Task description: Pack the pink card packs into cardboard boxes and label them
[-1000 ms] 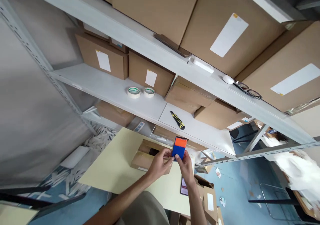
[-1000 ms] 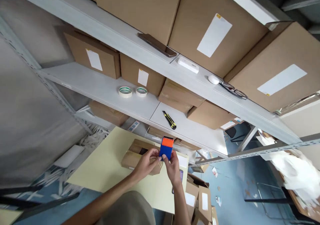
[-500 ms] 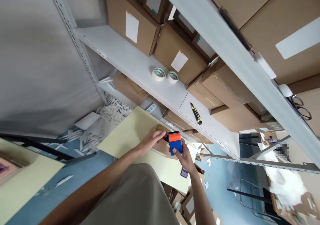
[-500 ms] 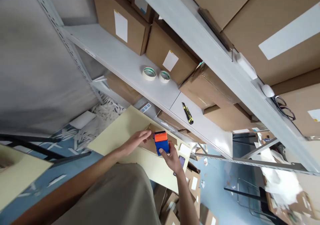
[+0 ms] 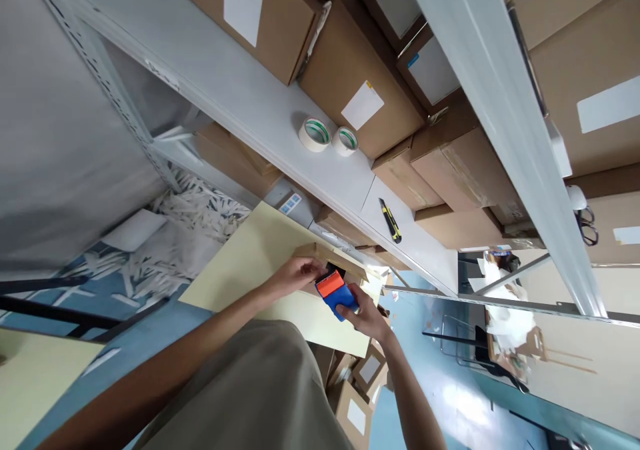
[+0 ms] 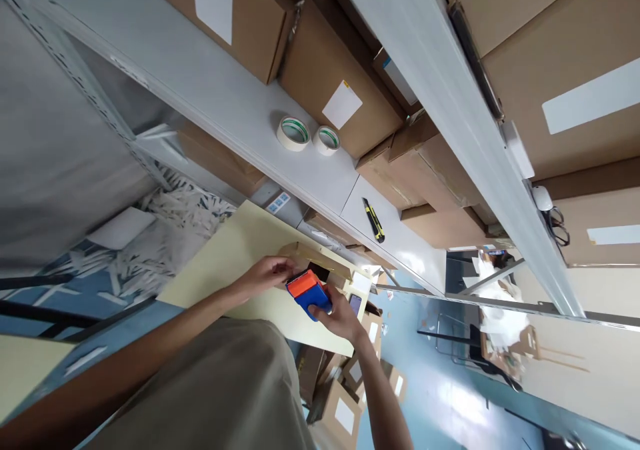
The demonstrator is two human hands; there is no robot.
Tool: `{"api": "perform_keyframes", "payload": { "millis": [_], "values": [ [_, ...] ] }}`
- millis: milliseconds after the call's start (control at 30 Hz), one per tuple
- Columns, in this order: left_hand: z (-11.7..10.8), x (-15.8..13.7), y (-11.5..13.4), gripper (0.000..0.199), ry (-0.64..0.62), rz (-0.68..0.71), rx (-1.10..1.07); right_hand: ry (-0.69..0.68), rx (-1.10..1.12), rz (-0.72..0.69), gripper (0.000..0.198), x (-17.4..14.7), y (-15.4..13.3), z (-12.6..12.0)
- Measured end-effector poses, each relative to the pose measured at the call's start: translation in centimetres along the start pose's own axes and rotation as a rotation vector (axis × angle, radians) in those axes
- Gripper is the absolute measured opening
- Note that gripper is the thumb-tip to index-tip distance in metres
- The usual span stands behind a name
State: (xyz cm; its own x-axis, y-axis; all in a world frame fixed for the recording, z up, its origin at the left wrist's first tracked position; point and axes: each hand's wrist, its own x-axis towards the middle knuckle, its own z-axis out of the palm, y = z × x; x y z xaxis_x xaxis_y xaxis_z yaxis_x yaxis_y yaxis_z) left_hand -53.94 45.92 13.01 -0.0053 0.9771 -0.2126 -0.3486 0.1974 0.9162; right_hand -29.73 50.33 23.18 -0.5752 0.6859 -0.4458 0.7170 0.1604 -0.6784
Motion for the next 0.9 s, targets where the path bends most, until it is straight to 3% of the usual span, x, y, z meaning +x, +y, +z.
{"api": "perform_keyframes", "payload": {
  "millis": [233,467,533,667,767,900],
  "values": [
    [-0.3,-0.3,-3.7,0.037,0.12,-0.043,0.001,0.003,-0.068,0.105,0.048,1.8,0.2,-0.2],
    [1.0,-1.6,-6.3,0.049,0.272,-0.053,-0.103,-0.14,-0.184,0.166,0.045,2.9,-3.6,-2.1],
    [0.2,-1.6,-7.0,0.054,0.347,-0.075,-0.108,-0.198,-0.183,0.208,0.045,2.7,-4.8,-3.5],
    [-3.7,-0.8,-9.2,0.058,0.544,-0.14,0.001,-0.263,-0.141,0.383,0.049,1.9,-6.6,-6.8],
    [-5.3,0.3,-11.3,0.059,0.531,-0.122,-0.015,-0.246,-0.106,0.435,0.051,1.8,-7.7,-8.2],
    [-4.1,2.2,-13.7,0.054,0.498,-0.163,-0.122,-0.192,-0.19,0.389,0.055,3.0,-9.0,-7.5]
  ]
}}
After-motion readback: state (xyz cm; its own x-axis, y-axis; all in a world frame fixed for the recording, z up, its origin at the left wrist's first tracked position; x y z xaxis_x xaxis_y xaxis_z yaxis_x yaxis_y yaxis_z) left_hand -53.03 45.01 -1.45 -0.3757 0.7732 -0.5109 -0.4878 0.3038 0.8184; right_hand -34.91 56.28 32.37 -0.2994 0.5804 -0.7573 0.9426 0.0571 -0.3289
